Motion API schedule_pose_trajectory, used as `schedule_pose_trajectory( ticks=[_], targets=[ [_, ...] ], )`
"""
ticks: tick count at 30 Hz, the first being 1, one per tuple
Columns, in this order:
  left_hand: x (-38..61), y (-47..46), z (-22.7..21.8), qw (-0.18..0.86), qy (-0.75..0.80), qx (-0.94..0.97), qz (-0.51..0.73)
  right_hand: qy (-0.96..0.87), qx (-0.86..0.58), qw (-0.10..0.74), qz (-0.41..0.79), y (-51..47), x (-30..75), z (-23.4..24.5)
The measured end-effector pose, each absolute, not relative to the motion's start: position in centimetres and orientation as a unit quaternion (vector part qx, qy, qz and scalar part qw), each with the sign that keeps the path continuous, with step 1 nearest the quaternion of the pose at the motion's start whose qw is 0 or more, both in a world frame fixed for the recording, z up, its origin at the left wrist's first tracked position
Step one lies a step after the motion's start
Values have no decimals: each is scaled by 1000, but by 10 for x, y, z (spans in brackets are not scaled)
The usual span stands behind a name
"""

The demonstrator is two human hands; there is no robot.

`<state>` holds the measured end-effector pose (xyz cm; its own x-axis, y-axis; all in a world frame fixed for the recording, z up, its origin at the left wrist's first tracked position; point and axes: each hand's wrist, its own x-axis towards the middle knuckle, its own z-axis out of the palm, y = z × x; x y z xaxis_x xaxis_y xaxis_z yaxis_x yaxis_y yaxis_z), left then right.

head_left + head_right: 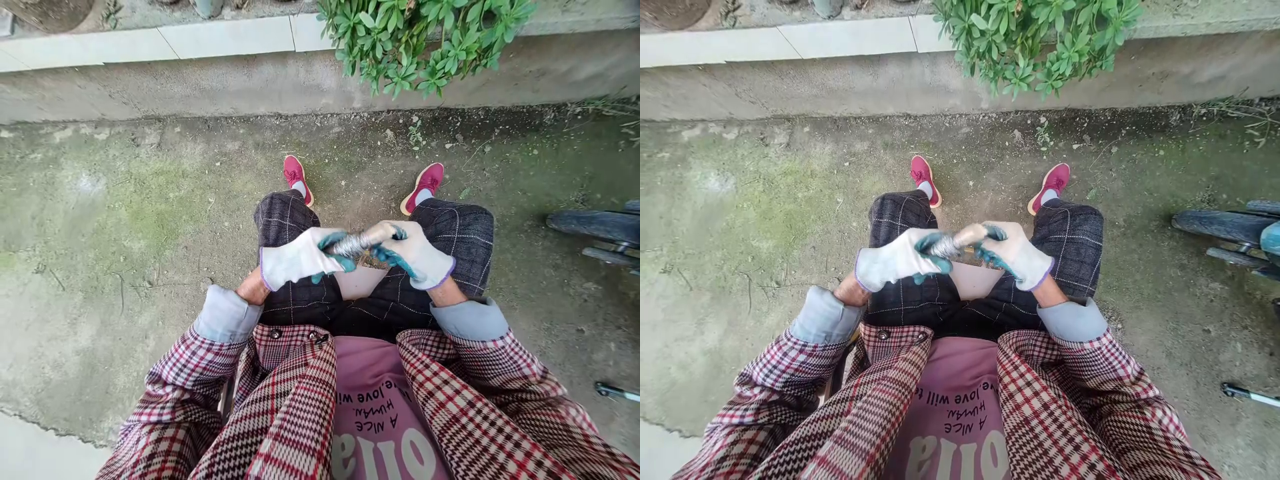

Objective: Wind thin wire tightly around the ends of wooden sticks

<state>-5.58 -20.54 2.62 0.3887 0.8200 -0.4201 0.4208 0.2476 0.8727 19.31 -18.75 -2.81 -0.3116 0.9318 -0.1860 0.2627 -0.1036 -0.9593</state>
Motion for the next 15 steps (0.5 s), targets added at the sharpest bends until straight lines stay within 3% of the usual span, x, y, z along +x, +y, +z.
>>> schedule_pose_trajectory(
  ticks=[4, 6, 8, 11, 13, 15],
  targets=[
    [-54, -186, 19, 595, 558, 509, 273, -639, -489, 268, 529, -196, 183, -24],
    [-56, -179, 13, 546, 602, 487, 320, -682, -472, 236, 506, -201, 182, -10],
    [-59, -176, 6, 460, 634, 553, 285, -715, -453, 225, 482, -205, 184, 7],
    [-58, -184, -3, 399, 614, 670, 122, -739, -454, 230, 441, -204, 195, 23],
    [-53, -195, -7, 433, 588, 679, 67, -739, -476, 231, 417, -198, 204, 20],
    [-46, -207, -7, 521, 563, 632, 110, -726, -496, 237, 412, -189, 211, 7]
  ],
)
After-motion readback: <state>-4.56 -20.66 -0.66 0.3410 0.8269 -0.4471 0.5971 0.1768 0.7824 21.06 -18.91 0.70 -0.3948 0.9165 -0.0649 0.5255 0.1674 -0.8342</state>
